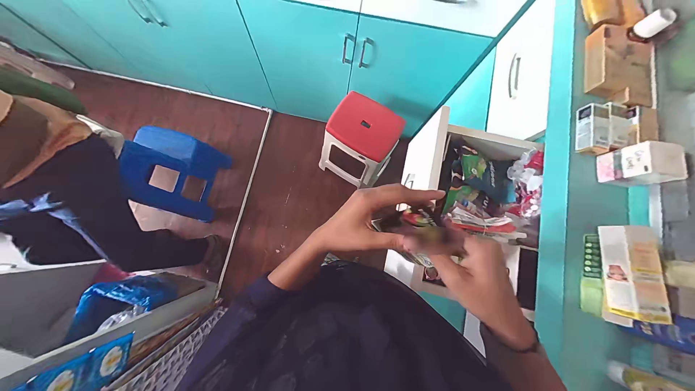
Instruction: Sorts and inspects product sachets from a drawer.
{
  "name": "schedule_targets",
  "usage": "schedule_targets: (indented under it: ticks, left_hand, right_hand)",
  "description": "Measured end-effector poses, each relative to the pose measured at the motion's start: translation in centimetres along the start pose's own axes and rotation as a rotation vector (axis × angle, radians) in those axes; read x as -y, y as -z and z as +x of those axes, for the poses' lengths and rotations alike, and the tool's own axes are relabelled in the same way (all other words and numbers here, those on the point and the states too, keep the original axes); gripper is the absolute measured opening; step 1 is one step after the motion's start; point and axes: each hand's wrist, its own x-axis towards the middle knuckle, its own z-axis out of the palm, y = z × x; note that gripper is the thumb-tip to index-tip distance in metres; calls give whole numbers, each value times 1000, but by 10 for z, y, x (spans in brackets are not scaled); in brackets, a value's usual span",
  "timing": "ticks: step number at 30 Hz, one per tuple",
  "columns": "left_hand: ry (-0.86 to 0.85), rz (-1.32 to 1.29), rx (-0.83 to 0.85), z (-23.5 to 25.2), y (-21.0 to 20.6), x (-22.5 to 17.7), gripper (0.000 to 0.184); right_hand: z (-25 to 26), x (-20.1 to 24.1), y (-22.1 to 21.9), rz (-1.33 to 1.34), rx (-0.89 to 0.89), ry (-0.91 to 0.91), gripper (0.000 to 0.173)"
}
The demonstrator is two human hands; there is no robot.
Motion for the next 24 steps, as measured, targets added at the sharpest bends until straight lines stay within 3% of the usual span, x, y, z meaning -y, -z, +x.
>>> schedule_targets:
  ticks: [2, 4, 6, 8, 12, 16, 18, 20, 21, 24]
  left_hand:
    - [65, 155, 78, -3, 7, 19, 75]
    - [188, 168, 195, -8, 14, 41, 57]
    - [268, 35, 311, -14, 13, 64, 30]
    - [233, -186, 363, -16, 5, 82, 12]
    - [163, -441, 363, -8, -6, 73, 7]
    - [151, -396, 396, 3, -10, 54, 7]
    - [201, -354, 423, 6, -14, 51, 11]
    - [216, -321, 461, 7, -17, 51, 11]
    - [216, -318, 476, 6, -19, 51, 9]
    - [209, -318, 526, 6, -22, 55, 7]
  right_hand:
    - [-2, 2, 14, 135, -14, -9, 24]
    - [-7, 2, 27, 316, -91, -49, 12]
    - [-11, 1, 40, 530, -221, -106, 16]
    - [-15, -6, 50, 657, -362, -169, 20]
    - [-36, -32, 75, 624, -479, -271, 29]
    - [-63, -54, 99, 251, -220, -457, 28]
    - [-68, -62, 109, 66, -75, -476, 37]
    - [-69, -70, 120, -53, -12, -439, 59]
    - [-67, -71, 122, -84, -4, -393, 62]
    - [-52, -69, 98, 1, 103, -178, 54]
